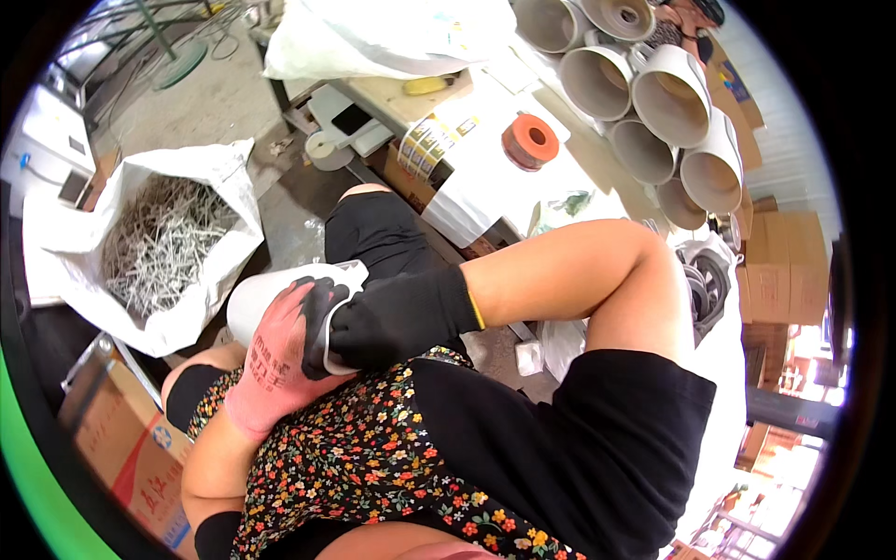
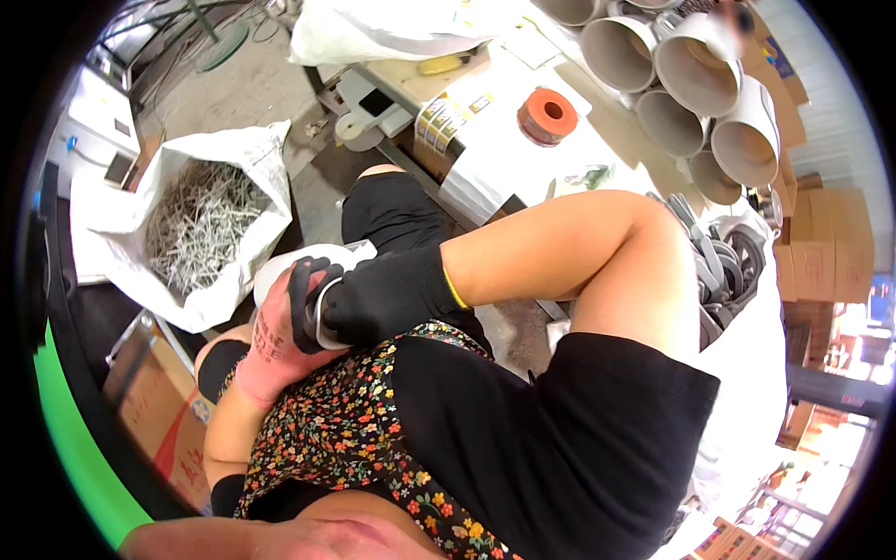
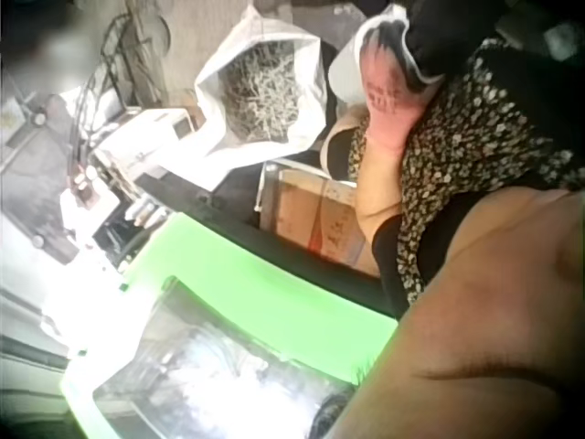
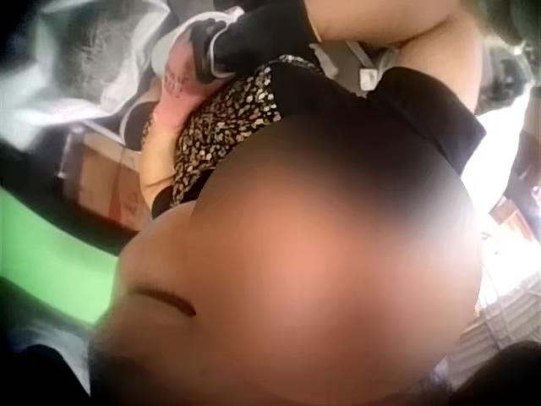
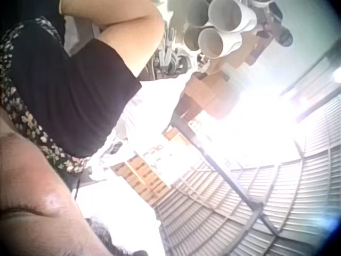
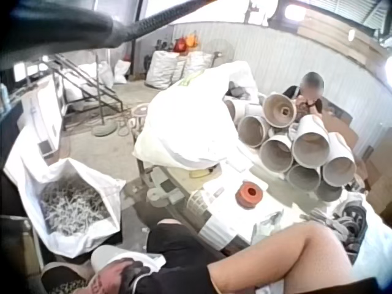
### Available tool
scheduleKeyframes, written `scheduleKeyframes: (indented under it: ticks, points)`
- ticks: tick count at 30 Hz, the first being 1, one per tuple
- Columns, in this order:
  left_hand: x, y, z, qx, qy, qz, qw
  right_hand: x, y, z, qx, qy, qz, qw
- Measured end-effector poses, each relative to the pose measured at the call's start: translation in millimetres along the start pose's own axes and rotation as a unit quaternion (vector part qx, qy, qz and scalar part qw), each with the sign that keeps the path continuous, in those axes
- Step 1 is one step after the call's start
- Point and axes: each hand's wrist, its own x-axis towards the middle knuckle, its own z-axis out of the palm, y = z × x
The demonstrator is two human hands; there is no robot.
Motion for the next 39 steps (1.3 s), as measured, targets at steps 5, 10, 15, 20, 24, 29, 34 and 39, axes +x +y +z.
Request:
scheduleKeyframes:
  ticks: [5, 10, 15, 20, 24, 29, 34, 39]
  points:
    - [-4.8, -0.7, 5.1, 0.003, -0.035, 0.031, 0.999, -14.0, -2.6, 9.1, 0.045, -0.007, 0.049, 0.998]
    - [23.4, -80.7, -34.9, 0.04, 0.129, -0.265, 0.955, -44.6, -2.5, 32.8, -0.022, 0.12, 0.099, 0.988]
    - [-82.0, -278.5, 9.9, -0.148, -0.084, -0.499, 0.85, -64.6, 9.5, 23.4, 0.009, 0.257, 0.08, 0.963]
    - [-83.6, -231.8, 16.2, -0.205, 0.088, -0.364, 0.904, -169.3, 75.7, 32.3, -0.316, 0.55, 0.365, 0.681]
    - [-75.0, -239.3, -38.4, -0.384, 0.285, -0.385, 0.789, -195.8, 96.3, 42.7, -0.348, 0.517, 0.471, 0.624]
    - [-79.0, -250.3, -144.4, -0.274, 0.374, -0.293, 0.836, -194.8, 109.3, 38.5, -0.311, 0.541, 0.498, 0.602]
    - [-48.2, -216.5, -165.5, -0.18, 0.323, -0.262, 0.891, -192.8, 107.4, 31.2, -0.318, 0.499, 0.512, 0.623]
    - [-23.6, -175.7, -127.3, -0.22, 0.388, -0.254, 0.858, -189.3, 103.2, 43.2, -0.313, 0.482, 0.508, 0.642]
